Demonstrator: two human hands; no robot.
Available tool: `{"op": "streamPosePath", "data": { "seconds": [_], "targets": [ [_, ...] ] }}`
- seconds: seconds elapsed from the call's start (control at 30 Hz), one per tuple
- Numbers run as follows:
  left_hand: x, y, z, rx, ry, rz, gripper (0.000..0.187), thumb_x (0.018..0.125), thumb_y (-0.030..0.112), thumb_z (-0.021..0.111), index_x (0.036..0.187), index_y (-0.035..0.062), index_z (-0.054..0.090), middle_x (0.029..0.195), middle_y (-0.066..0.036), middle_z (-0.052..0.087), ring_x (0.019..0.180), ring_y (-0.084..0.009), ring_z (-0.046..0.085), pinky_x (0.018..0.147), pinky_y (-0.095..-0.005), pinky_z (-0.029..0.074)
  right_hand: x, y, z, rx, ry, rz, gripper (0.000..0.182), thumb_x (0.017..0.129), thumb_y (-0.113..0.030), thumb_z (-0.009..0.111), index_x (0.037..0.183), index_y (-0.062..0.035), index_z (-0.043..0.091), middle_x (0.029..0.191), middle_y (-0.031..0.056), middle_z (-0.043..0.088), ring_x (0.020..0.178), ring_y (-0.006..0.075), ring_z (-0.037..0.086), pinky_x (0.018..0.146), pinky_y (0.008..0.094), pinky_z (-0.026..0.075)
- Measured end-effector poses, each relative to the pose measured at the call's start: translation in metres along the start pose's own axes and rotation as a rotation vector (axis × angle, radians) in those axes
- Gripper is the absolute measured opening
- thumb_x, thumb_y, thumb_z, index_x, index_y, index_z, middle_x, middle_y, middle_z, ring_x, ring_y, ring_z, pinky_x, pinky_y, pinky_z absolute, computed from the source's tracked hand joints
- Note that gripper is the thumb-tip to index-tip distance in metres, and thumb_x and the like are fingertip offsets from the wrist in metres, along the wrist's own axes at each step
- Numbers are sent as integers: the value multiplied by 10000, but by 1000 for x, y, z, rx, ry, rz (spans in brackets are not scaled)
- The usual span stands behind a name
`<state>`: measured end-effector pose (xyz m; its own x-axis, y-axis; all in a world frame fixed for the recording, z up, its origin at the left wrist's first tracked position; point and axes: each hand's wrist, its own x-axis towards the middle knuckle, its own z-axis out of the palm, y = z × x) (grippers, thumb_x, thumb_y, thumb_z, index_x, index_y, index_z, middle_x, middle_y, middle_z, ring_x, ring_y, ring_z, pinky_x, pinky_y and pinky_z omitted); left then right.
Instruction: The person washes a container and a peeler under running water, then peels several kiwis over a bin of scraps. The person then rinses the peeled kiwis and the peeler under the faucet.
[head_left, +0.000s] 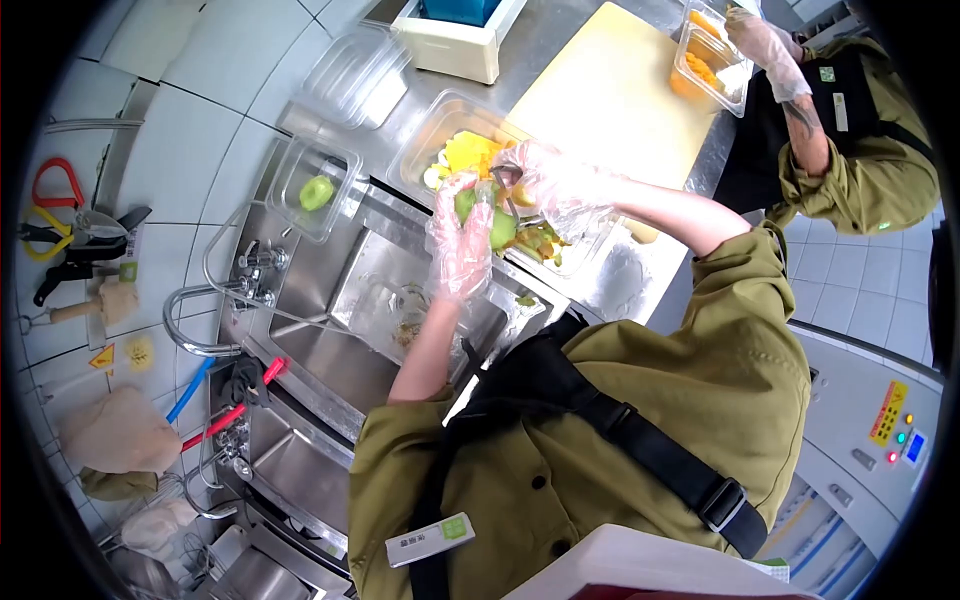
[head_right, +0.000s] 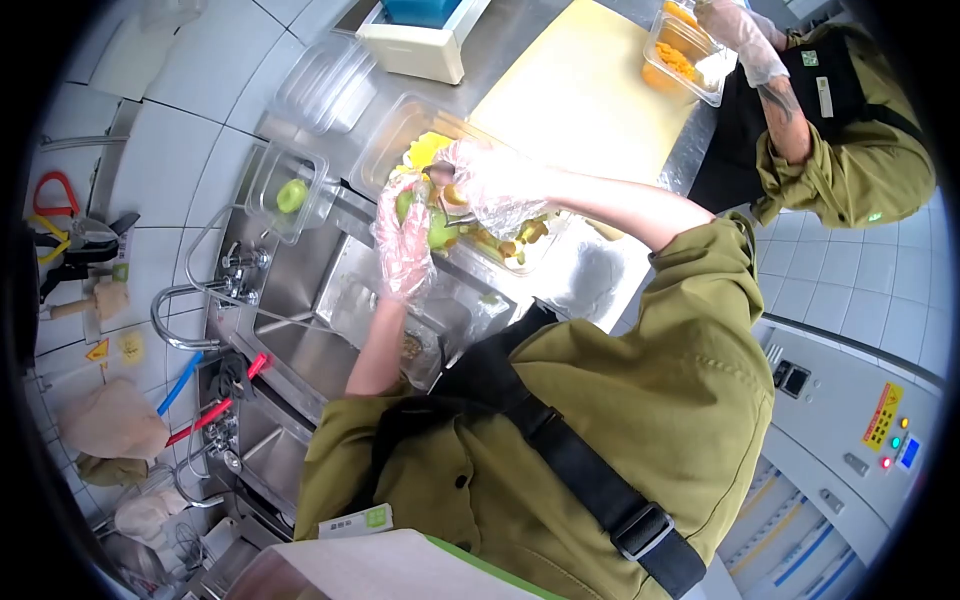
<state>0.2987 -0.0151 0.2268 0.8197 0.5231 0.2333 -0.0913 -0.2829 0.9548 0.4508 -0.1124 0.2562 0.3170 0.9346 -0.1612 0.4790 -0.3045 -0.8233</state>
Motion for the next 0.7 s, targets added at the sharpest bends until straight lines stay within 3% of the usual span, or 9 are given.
{"op": "streamPosePath", "data": {
  "seconds": [0.13,0.2,0.3,0.4,0.43,0.5,0.57,0.63,0.7],
  "targets": [
    [-5,-9,-8,11,34,-96,327,876,176,484,1177,49,471,1162,-101,504,1123,-235,449,970,-373,329,-9,-5,-10,294,-52,-52,139,703,-151,603,772,-49,540,642,8,484,639,84,458,585,244,377],
    [-9,-21,-11,-56,53,-94,333,904,263,455,1187,89,470,1148,-68,510,1080,-212,487,914,-368,407,-9,18,-6,420,-44,-34,144,709,-141,606,808,-50,556,673,10,526,655,73,485,590,239,393],
    [-6,-5,-12,-1021,208,-577,347,905,294,458,1161,61,465,1107,-64,518,1014,-163,517,854,-292,446,-10,33,4,286,30,204,177,737,-121,605,894,-42,584,727,12,585,669,65,514,590,234,416],
    [1,-12,-15,-986,191,-513,351,907,281,451,1176,55,450,1113,-68,505,1011,-180,524,859,-299,445,2,84,20,768,-118,-352,135,821,-121,551,917,-37,597,742,16,594,655,60,516,583,223,421],
    [-2,-18,-15,-723,107,-366,333,910,246,446,1179,50,447,1139,-82,492,1015,-202,524,860,-321,443,0,89,20,656,-76,-315,131,830,-130,544,904,-37,600,744,18,595,658,61,518,589,223,422],
    [-2,-33,-15,-282,65,-159,316,919,208,415,1183,35,440,1147,-98,488,1027,-218,517,868,-331,433,-3,39,1,670,-71,216,125,818,-129,558,884,-38,611,766,16,600,702,64,520,627,218,422],
    [0,-25,-11,-569,85,-295,306,926,151,373,1191,8,426,1162,-135,480,1064,-253,494,909,-346,391,-19,19,-11,532,-21,36,139,785,-137,590,877,-35,611,771,14,600,718,62,516,644,211,420],
    [0,-23,-11,-35,43,5,325,942,246,363,1178,36,436,1138,-94,495,1027,-203,507,879,-315,415,-25,4,-15,478,-24,-87,159,756,-143,616,870,-34,610,771,10,598,733,58,513,656,203,416],
    [1,-23,-10,131,15,106,344,947,292,366,1178,47,437,1133,-74,497,1018,-174,507,874,-302,420,-21,-6,-14,527,-73,-156,170,733,-149,632,856,-34,605,760,4,592,737,53,508,652,200,410]
  ]
}}
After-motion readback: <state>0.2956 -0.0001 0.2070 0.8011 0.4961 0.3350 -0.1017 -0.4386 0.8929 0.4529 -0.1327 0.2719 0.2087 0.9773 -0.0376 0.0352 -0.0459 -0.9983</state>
